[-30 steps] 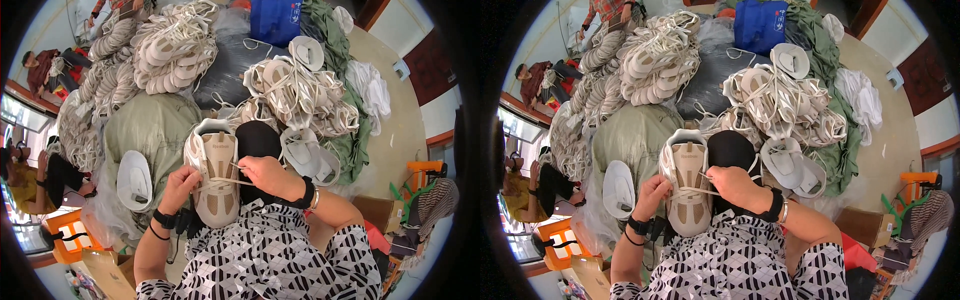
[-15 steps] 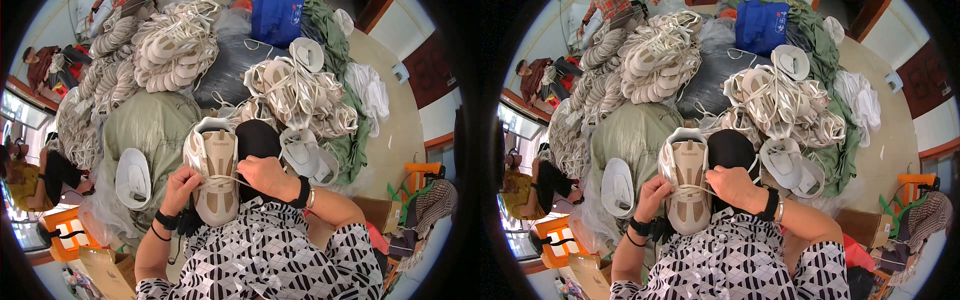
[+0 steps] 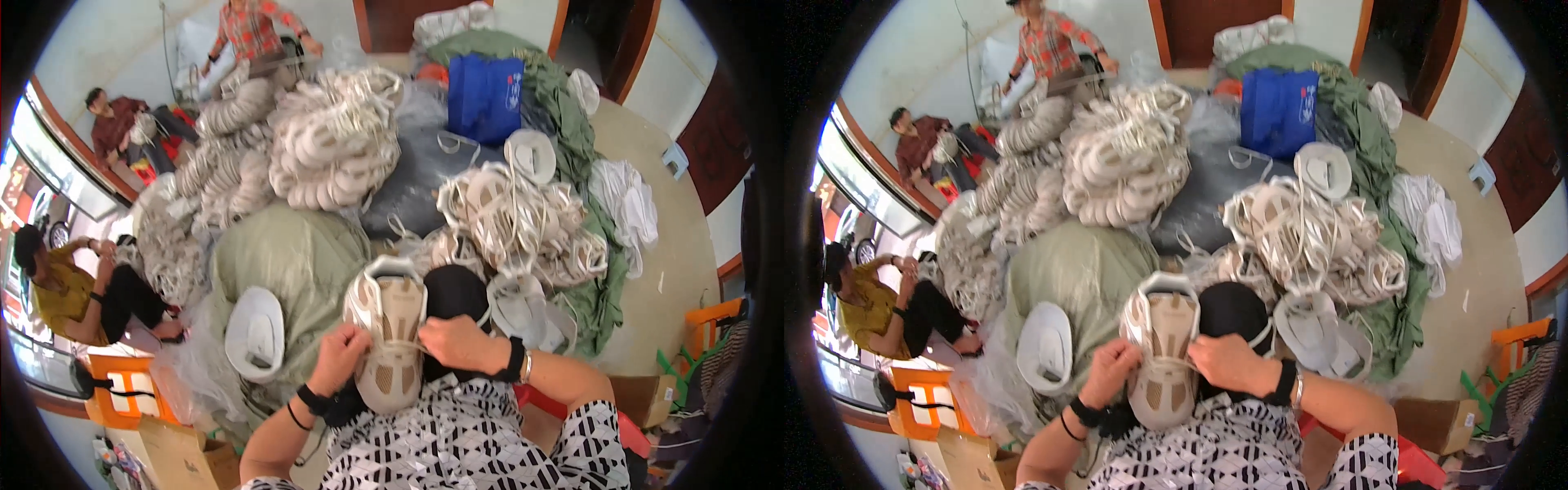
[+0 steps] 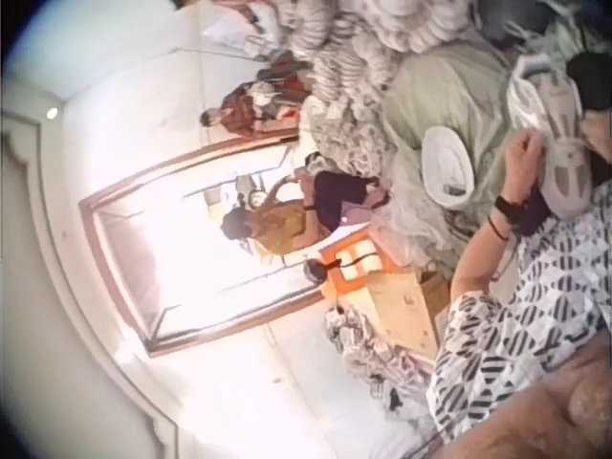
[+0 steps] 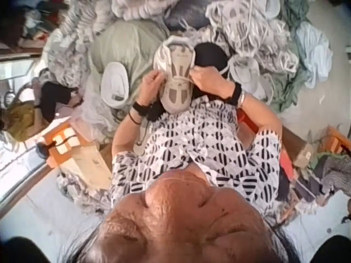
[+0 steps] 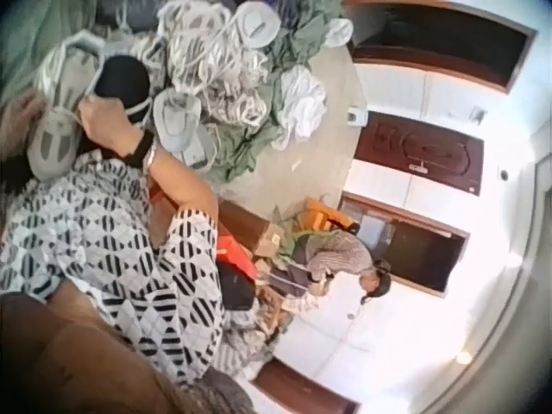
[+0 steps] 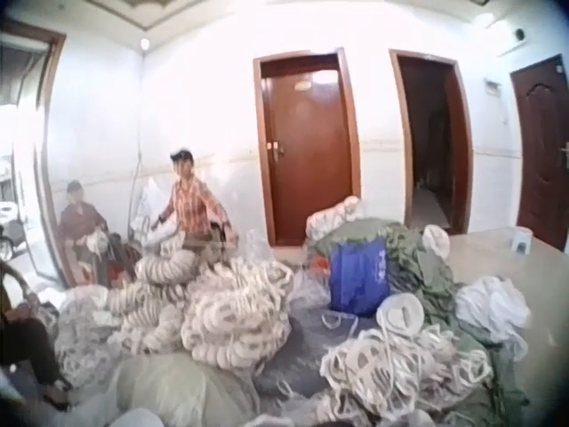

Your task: Lacing a pair of athletic shoes in a shoe manufacturing workshop.

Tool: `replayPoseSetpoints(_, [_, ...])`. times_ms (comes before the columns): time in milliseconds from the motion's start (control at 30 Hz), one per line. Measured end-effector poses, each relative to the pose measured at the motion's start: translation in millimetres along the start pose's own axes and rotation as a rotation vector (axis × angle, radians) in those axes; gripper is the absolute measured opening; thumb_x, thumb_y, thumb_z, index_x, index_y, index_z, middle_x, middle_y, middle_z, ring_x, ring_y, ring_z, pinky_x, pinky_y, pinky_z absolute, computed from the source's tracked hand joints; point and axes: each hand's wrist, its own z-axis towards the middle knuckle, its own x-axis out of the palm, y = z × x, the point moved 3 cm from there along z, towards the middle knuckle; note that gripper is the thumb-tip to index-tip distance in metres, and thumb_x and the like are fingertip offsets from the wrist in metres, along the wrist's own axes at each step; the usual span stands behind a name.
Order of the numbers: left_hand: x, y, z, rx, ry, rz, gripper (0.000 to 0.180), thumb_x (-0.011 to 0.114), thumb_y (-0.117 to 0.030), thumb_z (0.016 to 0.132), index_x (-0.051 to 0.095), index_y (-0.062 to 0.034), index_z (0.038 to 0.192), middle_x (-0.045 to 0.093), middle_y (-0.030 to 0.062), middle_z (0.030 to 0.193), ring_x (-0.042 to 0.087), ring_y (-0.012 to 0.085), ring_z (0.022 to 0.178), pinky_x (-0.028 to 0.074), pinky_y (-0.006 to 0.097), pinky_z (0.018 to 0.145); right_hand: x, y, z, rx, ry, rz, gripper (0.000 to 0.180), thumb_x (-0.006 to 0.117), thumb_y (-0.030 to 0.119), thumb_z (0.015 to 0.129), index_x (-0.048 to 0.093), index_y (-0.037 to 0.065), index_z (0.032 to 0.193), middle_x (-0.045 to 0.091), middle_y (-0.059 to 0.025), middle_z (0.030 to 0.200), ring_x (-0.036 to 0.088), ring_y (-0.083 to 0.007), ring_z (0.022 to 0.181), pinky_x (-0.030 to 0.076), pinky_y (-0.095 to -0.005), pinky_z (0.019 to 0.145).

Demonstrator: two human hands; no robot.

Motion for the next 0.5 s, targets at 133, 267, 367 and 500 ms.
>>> replayPoseSetpoints(133, [0, -28, -3, 0.302, -0.144, 0.284, 0.017, 0.064, -0.015, 0.081, 0.061, -0.0015, 0.071, 0.058, 0.0097, 0.069, 0.057, 0.0207, 0.064, 0.045, 0.031, 0.057, -14, 10, 4, -0.019, -0.035, -0.005, 0.013, 0.063, 0.016, 0.08, 0.054, 0.007, 0.075, 0.05, -0.0073, 0.076, 0.06, -0.0234, 0.066, 0.049, -0.0355, 0.051])
replayPoseSetpoints(267, [6, -54, 0, 0.714, -0.104, 0.764, 0.011, 0.064, -0.015, 0.079, 0.059, -0.0073, 0.073, 0.055, 0.0088, 0.072, 0.058, 0.0285, 0.069, 0.048, 0.038, 0.058, -29, 10, 14, -0.092, -0.069, -0.09, 0.016, 0.066, 0.019, 0.079, 0.059, 0.008, 0.087, 0.053, -0.0062, 0.08, 0.061, -0.0221, 0.073, 0.049, -0.037, 0.056])
replayPoseSetpoints(367, [0, -58, 0, 0.664, -0.001, 0.834, 0.011, 0.063, -0.019, 0.081, 0.061, -0.0092, 0.077, 0.054, 0.0075, 0.075, 0.059, 0.0283, 0.069, 0.05, 0.04, 0.061, -61, 21, 29, -0.106, -0.207, -0.067, 0.04, 0.065, 0.019, 0.081, 0.054, 0.008, 0.117, 0.059, -0.0082, 0.079, 0.063, -0.0242, 0.071, 0.048, -0.0385, 0.056])
replayPoseSetpoints(500, [-1, -59, 8, 0.664, 0.174, 0.982, 0.014, 0.064, -0.021, 0.081, 0.062, -0.0102, 0.09, 0.056, 0.007, 0.09, 0.059, 0.0264, 0.088, 0.051, 0.041, 0.074, -138, 33, 58, 0.183, -0.087, 0.285, 0.073, 0.06, 0.011, 0.084, 0.023, 0.009, 0.146, 0.063, -0.0144, 0.072, 0.064, -0.0308, 0.063, 0.05, -0.0389, 0.058])
